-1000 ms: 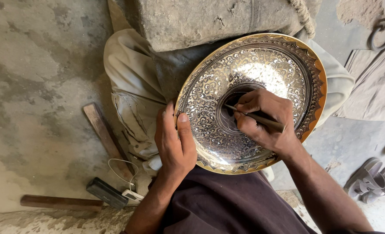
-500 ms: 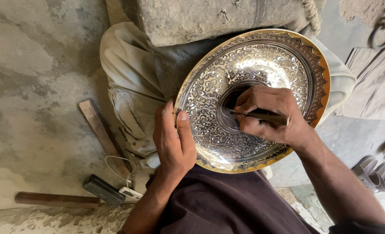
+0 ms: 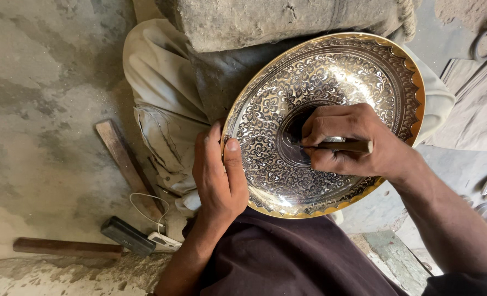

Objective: The person engraves a decorative pattern into the center of an ornate brass tray resting on their lap. They first cut lines with a small handheld graver, then place a punch on the metal and strike it with a wooden mallet to stamp a design into the tray's center medallion.

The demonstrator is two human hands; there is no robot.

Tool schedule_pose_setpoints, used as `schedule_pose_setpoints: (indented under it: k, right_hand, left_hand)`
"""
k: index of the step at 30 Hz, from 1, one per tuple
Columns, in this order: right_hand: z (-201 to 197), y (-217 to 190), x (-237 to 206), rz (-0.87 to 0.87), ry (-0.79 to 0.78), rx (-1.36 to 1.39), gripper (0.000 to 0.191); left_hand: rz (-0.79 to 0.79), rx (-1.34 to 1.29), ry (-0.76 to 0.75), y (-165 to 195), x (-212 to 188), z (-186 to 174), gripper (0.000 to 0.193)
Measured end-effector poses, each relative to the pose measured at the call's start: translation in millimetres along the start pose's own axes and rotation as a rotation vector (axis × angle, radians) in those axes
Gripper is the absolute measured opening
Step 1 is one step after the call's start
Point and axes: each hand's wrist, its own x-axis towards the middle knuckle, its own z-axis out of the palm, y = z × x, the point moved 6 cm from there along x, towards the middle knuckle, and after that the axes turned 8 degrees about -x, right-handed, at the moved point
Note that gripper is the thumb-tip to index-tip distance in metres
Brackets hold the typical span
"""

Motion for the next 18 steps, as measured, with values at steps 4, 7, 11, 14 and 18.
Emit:
schedule_pose_setpoints:
  k: [4, 7, 11, 14, 18]
  right_hand:
    - [-0.1, 2.2, 1.7, 0.058, -0.044, 0.009, 0.006]
    - [-1.1, 1.9, 2.1, 0.094, -0.068, 0.026, 0.011]
    - [-4.2, -2.6, 3.0, 0.092, -0.069, 0.026, 0.015]
    - [-4.7, -3.0, 2.5, 0.102, -0.069, 0.024, 0.015]
    - [-0.2, 2.6, -3.9, 0.077, -0.042, -0.04, 0.014]
  left_hand:
    - [0.001, -0.014, 0.004, -0.3, -0.6, -0.6, 0.032]
    - [-0.013, -0.013, 0.0, -0.6, -1.0, -0.9, 0.032]
    - [-0.022, -0.015, 0.004, -1.7, -1.2, -0.6, 0.033]
    - [-0.021, -0.018, 0.012, -3.2, -2.7, -0.4, 0.034]
    - [-0.002, -0.003, 0.015, -1.6, -3.1, -0.9, 0.034]
